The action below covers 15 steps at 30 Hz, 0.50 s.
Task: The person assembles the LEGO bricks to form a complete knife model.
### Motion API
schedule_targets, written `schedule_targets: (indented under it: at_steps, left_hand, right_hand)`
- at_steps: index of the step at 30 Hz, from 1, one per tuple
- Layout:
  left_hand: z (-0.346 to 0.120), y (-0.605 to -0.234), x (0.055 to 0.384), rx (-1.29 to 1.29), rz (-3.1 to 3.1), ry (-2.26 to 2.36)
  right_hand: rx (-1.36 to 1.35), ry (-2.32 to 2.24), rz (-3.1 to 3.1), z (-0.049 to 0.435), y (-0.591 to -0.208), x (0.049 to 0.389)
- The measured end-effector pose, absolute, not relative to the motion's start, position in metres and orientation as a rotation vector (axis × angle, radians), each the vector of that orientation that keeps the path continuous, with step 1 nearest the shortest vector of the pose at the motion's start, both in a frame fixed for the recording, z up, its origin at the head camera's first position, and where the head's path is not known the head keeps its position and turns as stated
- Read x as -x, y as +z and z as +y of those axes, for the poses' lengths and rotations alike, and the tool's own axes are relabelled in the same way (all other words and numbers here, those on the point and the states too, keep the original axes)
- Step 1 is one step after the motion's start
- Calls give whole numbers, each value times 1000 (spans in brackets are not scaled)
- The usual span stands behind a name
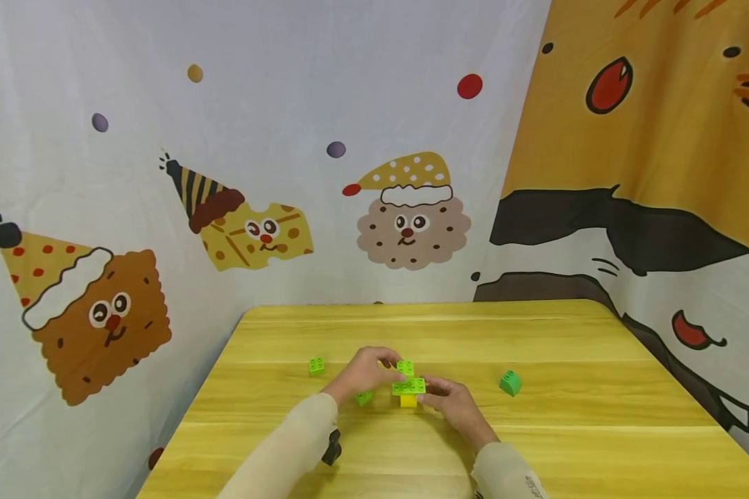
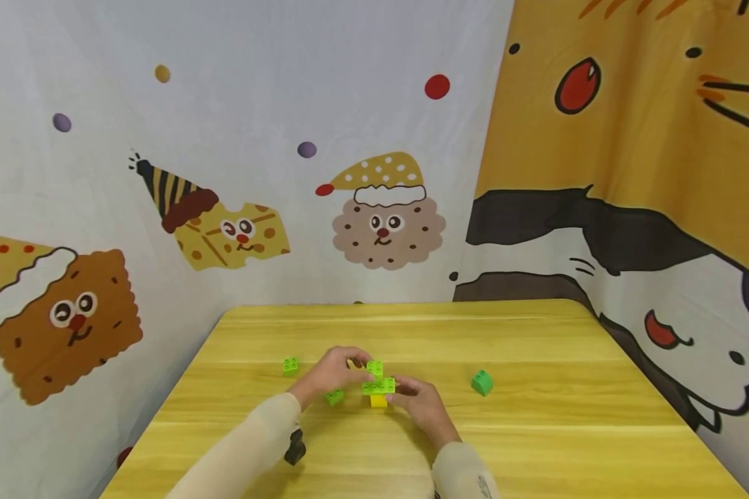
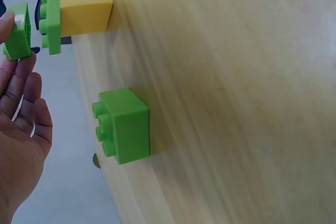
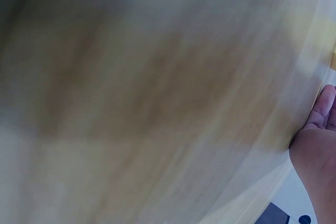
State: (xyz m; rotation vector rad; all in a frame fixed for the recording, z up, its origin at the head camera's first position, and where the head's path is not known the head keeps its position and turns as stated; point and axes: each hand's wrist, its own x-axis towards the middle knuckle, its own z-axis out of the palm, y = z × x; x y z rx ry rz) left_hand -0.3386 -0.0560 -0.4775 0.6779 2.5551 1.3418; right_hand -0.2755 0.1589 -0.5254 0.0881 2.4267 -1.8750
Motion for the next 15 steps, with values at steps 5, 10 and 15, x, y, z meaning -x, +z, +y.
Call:
schedule_targets:
  at_steps: [5, 10, 15]
  left_hand:
    - [-55, -482, 336, -671, 2555, 1329]
    - [-54, -486, 334, -676, 2560, 1313]
    - [-53, -487, 333, -669, 2546, 1302]
  right_hand:
    - [-81, -1877, 2426, 159, -525, 275]
    - [-68, -1881, 2424, 159, -524, 275]
    - [-60, -1889, 2418, 159, -525, 275]
